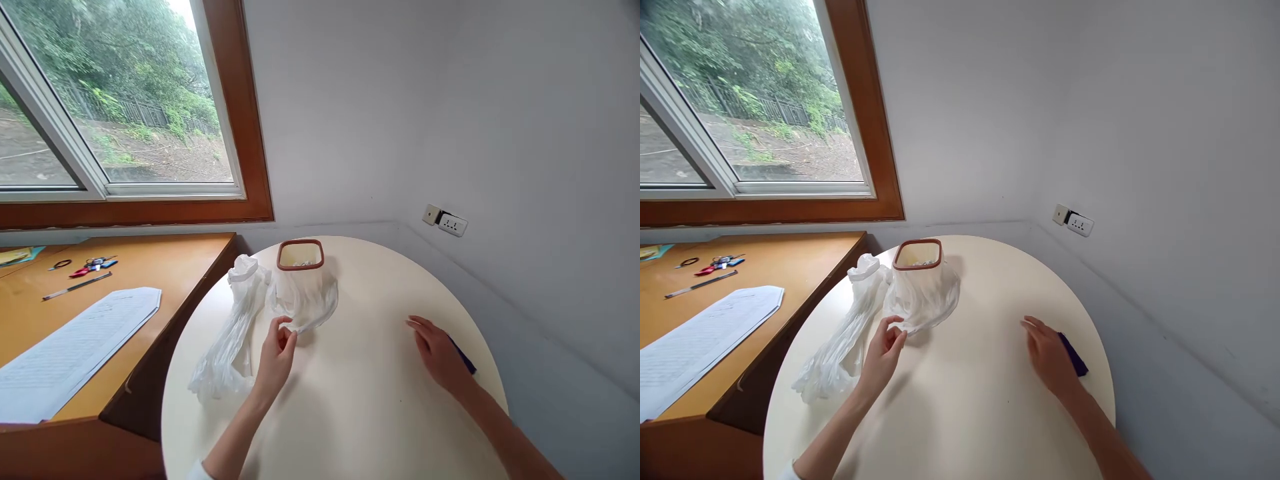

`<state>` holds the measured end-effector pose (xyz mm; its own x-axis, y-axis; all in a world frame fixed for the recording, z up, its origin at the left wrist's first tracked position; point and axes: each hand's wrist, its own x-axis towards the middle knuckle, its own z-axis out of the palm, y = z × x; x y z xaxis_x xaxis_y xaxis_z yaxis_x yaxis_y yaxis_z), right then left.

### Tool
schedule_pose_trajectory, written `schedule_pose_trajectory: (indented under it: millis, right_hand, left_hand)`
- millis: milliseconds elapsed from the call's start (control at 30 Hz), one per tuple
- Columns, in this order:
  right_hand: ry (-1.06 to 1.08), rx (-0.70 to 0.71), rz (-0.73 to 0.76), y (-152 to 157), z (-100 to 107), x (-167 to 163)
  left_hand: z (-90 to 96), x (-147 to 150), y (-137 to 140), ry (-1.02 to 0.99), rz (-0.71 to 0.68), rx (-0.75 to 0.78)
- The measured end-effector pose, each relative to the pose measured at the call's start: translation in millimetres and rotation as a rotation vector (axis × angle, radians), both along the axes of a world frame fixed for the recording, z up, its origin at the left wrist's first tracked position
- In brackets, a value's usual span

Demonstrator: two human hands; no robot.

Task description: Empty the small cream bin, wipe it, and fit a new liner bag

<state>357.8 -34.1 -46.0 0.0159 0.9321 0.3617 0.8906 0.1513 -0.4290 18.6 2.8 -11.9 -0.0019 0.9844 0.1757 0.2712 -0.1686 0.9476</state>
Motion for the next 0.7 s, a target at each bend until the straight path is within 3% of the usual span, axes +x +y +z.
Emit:
schedule_pose_trajectory:
  millis: [67,133,267,367,533,700]
  right_hand:
    - [-0.097,-0.031,-0.131,-23,-18,31]
    - [-0.173,-0.118,-0.136,-40,-36,47]
    - [-0.225,-0.224,-0.091,-55,-50,32]
    - [-0.236,-0.298,0.024,-51,-33,-14]
    - [-0.273,-0.313,0.292,-26,-9,-118]
    - [-0.227,-0.281,0.269,6,-11,-215]
  left_hand:
    - [-3.5,0,-5,0.000,0.023,-0.001]
    - [-6.1,0,-6,-0.009,0.034,0.008]
    - [-7.8,-1,-4,-0.024,0.032,0.037]
    - [-7.4,-2,-4,-0.028,0.057,0.040]
    - [-9.1,-5,-4,0.000,0.111,0.061]
    - [-9.6,-5,-5,0.022,0.155,0.105]
